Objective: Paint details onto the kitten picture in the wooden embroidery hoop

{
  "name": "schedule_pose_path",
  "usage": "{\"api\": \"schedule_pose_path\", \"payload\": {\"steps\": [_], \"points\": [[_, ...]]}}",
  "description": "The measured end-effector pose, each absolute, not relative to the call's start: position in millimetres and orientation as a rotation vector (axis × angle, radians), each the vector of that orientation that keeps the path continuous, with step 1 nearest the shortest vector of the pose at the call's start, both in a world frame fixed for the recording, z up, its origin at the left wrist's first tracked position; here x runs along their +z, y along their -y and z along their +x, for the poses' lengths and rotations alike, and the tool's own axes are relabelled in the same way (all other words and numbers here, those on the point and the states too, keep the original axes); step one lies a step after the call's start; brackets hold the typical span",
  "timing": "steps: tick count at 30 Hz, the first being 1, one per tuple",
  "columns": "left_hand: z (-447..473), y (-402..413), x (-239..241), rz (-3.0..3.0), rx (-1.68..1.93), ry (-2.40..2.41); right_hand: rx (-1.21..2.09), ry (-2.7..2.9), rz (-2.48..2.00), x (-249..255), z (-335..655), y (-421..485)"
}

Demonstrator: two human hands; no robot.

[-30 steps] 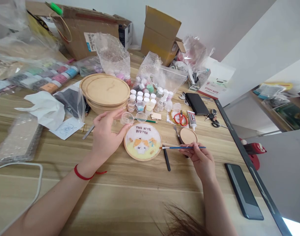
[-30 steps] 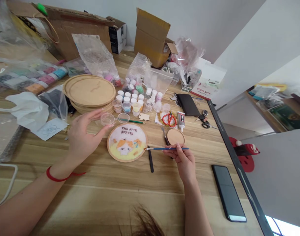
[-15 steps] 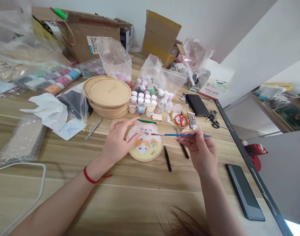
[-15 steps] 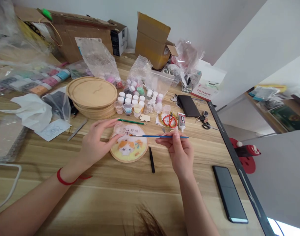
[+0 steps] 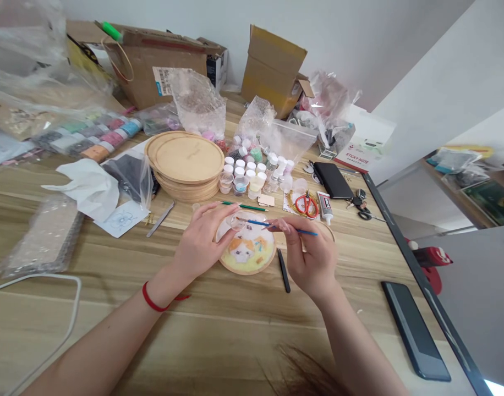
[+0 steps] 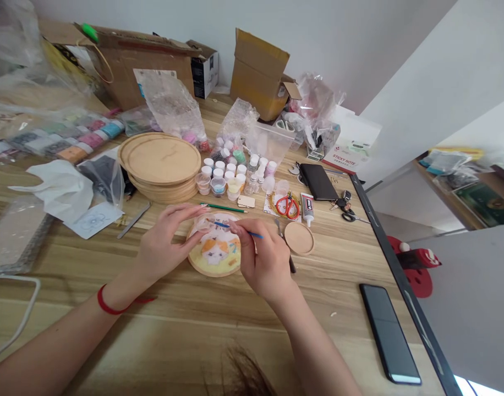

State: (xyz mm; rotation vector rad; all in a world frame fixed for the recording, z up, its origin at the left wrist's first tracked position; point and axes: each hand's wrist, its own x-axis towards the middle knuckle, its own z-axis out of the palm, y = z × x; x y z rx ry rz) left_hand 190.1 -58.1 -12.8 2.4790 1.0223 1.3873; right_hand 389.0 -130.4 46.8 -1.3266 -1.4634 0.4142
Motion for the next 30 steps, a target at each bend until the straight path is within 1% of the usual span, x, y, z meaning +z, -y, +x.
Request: {"api": "schedule_pose_path", "payload": {"steps": [2, 7, 10, 13, 16, 21, 30], "points": [[190.1, 57.3, -12.6, 2.517, 1.399, -1.025, 0.485, 1.348, -1.353, 43.7, 386.3, 129.0], [189.5, 57.6, -14.5, 2.523, 1.375, -1.149, 0.879, 0.865, -1.268, 29.5, 384.7, 116.3], [189.7, 58.3, -14.0, 2.502, 1.417, -1.230, 1.023, 0.713, -1.191, 22.5, 389.2, 113.3], [189.9, 58.6, -12.4, 2.498, 1.486, -1.235, 1.033, 0.636, -1.122, 20.4, 397.7, 119.0], [189.2, 58.3, -10.8, 2.438, 1.483, -1.289, 0.986, 0.576, -1.098, 19.6, 410.1, 131.0], [187.8, 56.7, -8.4, 2.312, 1.460, -1.374, 0.980, 0.545, -1.162, 7.8, 427.6, 155.8], [186.4, 55.7, -8.9, 2.304, 1.427, -1.442, 1.036, 0.553, -1.261, -22.8, 429.5, 176.1]]}}
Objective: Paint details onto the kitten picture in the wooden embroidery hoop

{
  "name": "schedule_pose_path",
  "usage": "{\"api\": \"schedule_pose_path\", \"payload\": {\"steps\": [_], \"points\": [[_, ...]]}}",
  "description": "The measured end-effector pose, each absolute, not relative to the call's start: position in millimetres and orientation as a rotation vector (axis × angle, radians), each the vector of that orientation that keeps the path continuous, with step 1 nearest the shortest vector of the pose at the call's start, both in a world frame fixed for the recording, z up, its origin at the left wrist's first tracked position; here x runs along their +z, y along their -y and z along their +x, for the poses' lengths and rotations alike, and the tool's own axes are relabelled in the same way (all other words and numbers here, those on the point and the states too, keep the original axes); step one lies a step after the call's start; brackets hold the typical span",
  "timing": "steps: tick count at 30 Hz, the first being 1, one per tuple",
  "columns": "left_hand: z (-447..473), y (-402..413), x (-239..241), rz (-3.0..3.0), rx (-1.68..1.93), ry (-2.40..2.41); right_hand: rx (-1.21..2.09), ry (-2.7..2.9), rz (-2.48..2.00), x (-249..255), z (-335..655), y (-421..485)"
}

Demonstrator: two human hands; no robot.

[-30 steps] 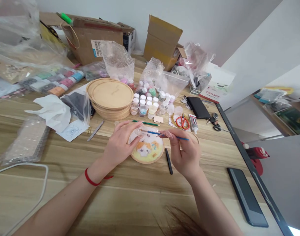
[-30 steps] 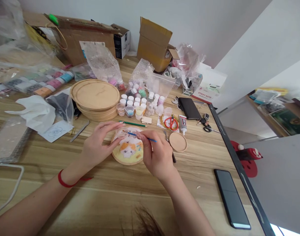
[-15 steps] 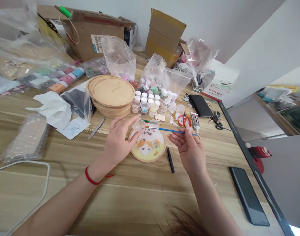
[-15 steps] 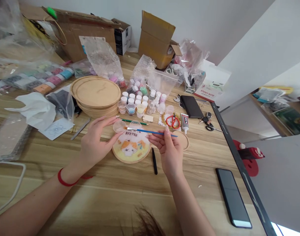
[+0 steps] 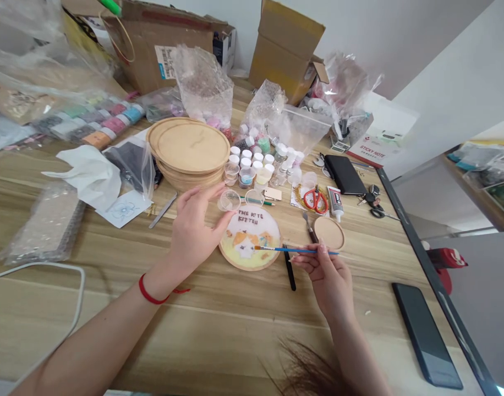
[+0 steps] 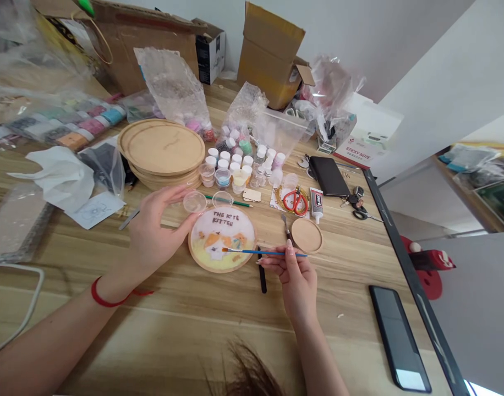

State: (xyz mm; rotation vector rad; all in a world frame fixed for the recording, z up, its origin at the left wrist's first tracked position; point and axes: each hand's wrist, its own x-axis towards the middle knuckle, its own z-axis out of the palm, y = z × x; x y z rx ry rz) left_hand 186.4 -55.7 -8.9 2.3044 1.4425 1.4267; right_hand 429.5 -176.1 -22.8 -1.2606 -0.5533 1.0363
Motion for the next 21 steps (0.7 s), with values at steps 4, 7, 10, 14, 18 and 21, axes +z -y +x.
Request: {"api": "schedule_pose_path", "payload": {"steps": [4, 7, 10, 14, 18, 21], "points": [[186.4, 55.5, -8.5, 2.325, 1.443, -1.413, 1.056, 0.527, -1.266, -26.8, 429.8, 176.5], [186.7, 55.2, -8.3, 2.336, 1.434, -1.421, 1.070, 0.510, -1.262, -28.3, 429.6, 177.0], [187.1, 54.9, -8.6, 2.349, 1.414, -1.446, 1.061, 0.511, -1.265, -29.9, 429.3, 177.2], [187.3, 54.1, -9.9, 2.385, 1.449, -1.430, 1.040, 0.519, -1.291, -30.9, 428.0, 176.3], [187.2, 53.3, -11.5, 2.374, 1.466, -1.429, 1.031, 0.490, -1.298, -30.5, 425.7, 175.5], [187.0, 53.0, -11.4, 2.367, 1.495, -1.392, 1.039, 0.481, -1.305, -30.6, 424.8, 175.6]]}}
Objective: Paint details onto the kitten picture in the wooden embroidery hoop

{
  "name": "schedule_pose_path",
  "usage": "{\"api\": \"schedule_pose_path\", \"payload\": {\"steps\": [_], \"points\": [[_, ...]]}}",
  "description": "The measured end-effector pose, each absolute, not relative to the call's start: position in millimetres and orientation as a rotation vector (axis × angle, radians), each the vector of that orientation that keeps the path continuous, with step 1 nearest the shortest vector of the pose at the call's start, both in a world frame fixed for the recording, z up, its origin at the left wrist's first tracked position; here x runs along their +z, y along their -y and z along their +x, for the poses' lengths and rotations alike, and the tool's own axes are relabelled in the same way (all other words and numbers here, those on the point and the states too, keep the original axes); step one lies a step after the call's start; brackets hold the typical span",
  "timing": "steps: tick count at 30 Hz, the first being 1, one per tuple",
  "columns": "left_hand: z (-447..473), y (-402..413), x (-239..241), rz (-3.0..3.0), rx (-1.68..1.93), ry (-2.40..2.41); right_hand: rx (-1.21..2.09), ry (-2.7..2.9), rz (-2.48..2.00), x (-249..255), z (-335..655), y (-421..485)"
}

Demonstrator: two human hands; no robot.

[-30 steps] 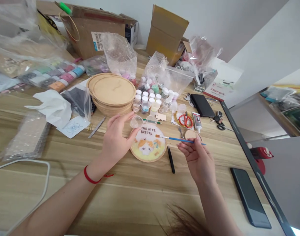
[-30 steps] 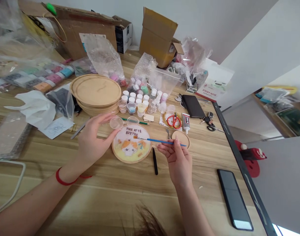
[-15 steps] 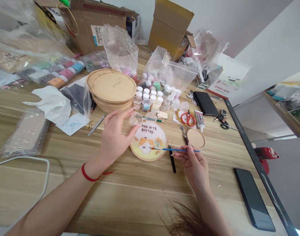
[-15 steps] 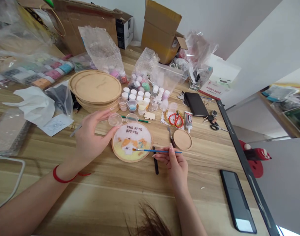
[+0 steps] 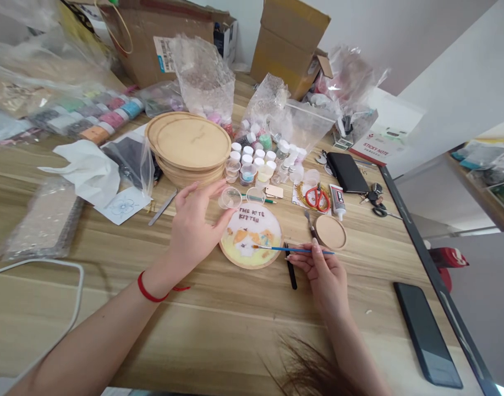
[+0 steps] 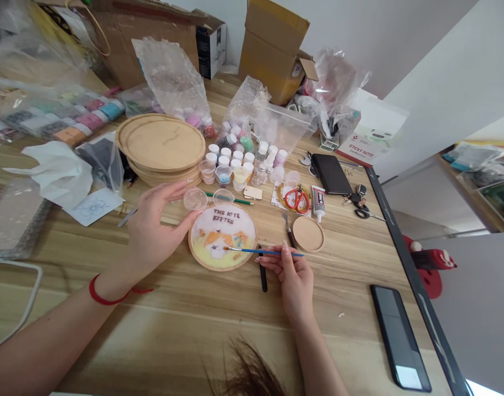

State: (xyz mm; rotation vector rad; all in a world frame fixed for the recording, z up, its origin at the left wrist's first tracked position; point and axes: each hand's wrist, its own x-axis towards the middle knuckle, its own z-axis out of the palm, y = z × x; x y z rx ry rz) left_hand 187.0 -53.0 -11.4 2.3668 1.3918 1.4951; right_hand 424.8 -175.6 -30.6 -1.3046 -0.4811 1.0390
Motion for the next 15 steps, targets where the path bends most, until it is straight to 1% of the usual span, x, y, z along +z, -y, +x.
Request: {"api": "schedule_pose_path", "payload": {"steps": [15], "points": [[186.8, 51.1, -12.8, 2.408, 1.541, -1.356, 1.036, 0.504, -1.303, -30.0, 424.9, 175.8]]}}
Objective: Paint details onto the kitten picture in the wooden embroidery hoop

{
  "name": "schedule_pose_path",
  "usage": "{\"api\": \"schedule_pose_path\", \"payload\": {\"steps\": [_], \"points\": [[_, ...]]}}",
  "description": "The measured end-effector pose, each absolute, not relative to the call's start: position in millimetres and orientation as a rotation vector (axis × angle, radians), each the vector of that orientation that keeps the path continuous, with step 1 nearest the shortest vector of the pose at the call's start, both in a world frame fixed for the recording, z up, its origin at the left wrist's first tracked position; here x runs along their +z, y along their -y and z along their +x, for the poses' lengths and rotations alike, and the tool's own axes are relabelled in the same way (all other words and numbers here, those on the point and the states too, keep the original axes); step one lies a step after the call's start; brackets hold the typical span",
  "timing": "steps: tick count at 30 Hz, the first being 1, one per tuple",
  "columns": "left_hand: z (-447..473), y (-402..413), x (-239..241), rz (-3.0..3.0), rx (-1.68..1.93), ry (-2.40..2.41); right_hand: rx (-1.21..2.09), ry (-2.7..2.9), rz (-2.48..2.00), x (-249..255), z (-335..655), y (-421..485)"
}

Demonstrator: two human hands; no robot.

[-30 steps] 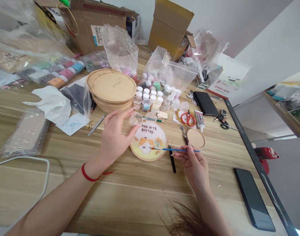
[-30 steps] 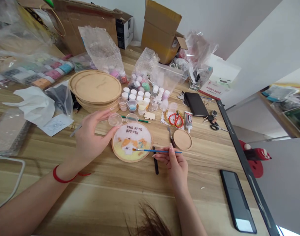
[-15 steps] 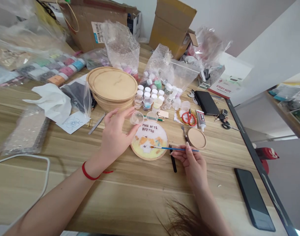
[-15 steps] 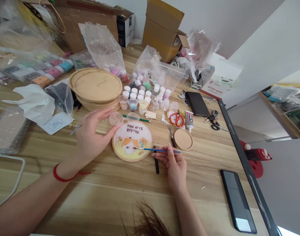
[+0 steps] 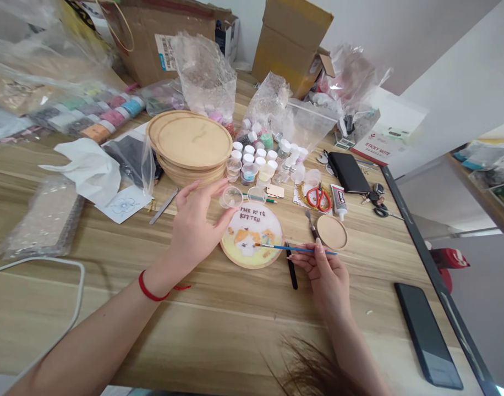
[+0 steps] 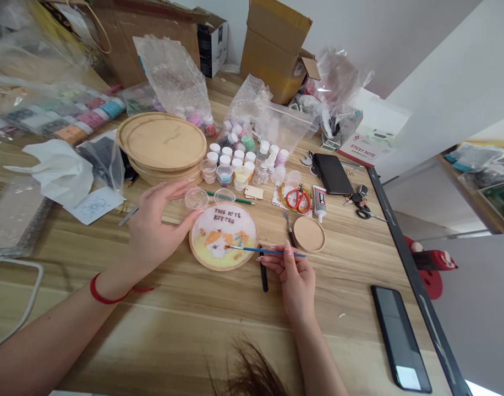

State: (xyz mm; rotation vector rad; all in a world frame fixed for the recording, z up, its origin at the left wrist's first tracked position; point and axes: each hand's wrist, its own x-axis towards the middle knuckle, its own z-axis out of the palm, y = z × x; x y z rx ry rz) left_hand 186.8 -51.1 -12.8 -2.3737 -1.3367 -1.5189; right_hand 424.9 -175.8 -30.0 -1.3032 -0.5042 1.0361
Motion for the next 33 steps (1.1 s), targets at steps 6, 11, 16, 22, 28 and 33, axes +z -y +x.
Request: {"api": "schedule_pose_path", "payload": {"steps": [6, 11, 16, 22, 28, 33], "points": [[186.9, 51.4, -12.5, -2.381, -1.505, 1.359, 1.036, 0.504, -1.320, -30.6, 423.8, 175.8], [187.9, 51.9, -11.7, -2.357, -1.512, 1.332, 1.032, 0.503, -1.335, -32.1, 424.1, 175.4], [187.7, 52.3, -10.8, -2.382, -1.540, 1.356, 1.030, 0.508, -1.345, -32.8, 424.0, 175.2], [187.1, 52.3, -12.0, -2.396, -1.504, 1.417, 1.027, 0.505, -1.354, -32.7, 423.6, 175.8], [187.2, 52.2, -12.8, -2.386, -1.502, 1.415, 1.017, 0.501, -1.339, -30.4, 422.6, 176.2], [186.7, 52.6, -12.6, -2.405, -1.500, 1.416, 1.012, 0.501, -1.323, -29.3, 423.0, 176.2]]}}
